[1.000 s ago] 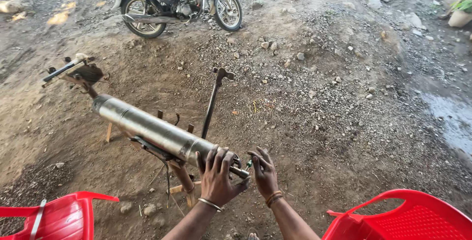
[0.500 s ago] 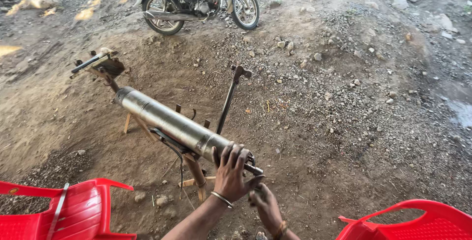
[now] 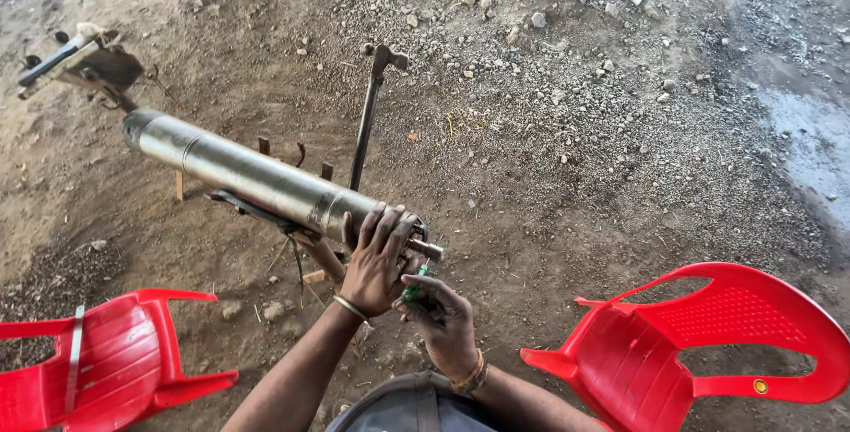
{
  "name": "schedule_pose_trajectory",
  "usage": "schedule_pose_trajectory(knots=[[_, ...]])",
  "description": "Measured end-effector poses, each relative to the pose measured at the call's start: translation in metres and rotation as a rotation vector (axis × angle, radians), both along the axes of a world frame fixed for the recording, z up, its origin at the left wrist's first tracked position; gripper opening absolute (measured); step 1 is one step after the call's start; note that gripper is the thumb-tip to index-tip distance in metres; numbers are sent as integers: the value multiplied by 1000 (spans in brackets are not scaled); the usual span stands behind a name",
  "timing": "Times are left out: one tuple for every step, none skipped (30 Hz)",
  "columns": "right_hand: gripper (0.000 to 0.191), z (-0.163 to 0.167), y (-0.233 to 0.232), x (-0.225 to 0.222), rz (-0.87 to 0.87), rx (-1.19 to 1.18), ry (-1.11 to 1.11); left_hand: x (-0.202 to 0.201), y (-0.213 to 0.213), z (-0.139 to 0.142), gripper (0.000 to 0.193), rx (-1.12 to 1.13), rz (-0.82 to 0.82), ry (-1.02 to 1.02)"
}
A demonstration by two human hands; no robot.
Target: The person uses a hammer and a green-handled tool to work on the end of a metal pipe mounted on a wooden stand. They repeatedly strike and adjust the pipe end, then remove a black cap from the opposite end and place it on a nearby red chair.
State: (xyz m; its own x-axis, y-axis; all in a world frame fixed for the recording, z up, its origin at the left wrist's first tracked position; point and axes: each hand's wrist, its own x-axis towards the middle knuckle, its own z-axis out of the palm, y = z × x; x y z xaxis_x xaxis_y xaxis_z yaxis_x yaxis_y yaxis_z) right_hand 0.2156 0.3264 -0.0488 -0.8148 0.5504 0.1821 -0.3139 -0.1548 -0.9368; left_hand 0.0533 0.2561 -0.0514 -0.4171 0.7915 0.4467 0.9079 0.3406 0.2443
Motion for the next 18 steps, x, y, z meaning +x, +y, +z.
schedule_pose_trajectory(knots=[[32, -1, 6, -8, -130, 287, 22, -2, 0, 2, 79, 17, -35, -47], [28, -1, 15, -17, -263, 569, 38, -2, -2, 5, 84, 31, -70, -97], [24, -1, 26, -25, -397, 853, 50, -2, -2, 7, 90, 46, -106, -150], [23, 0, 40, -34, -480, 904, 10, -2, -1, 9, 90, 22, -61, -114], [22, 1, 55, -44, -561, 953, -32, 0, 0, 10, 90, -2, -13, -80], [17, 2, 71, -53, -544, 847, -83, 3, 2, 11, 89, -28, 34, -51], [13, 3, 89, -62, -527, 740, -135, 5, 4, 11, 89, 6, 35, -62], [15, 3, 106, -74, -495, 641, -138, 6, 6, 10, 88, 41, 36, -70], [16, 2, 120, -83, -463, 543, -140, 7, 8, 9, 88, 77, 37, -78], [17, 0, 130, -88, -446, 512, -153, 7, 9, 8, 87, 79, 44, -70], [18, -3, 140, -95, -429, 483, -163, 7, 10, 6, 87, 83, 52, -60], [19, -6, 146, -100, -411, 454, -171, 6, 11, 4, 87, 89, 62, -49], [21, -11, 148, -100, -404, 378, -298, 4, 12, 2, 88, 73, 61, -34], [23, -16, 148, -99, -391, 302, -425, 2, 12, 0, 90, 56, 64, -20], [24, -21, 146, -96, -373, 226, -554, 1, 12, -2, 92, 40, 68, -8], [25, -27, 143, -93, -350, 247, -591, -1, 11, -3, 97, 58, 53, -23], [28, -34, 138, -87, -327, 268, -630, -2, 10, -5, 102, 74, 36, -38], [32, -42, 134, -81, -304, 289, -672, -3, 10, -6, 107, 90, 18, -57]])
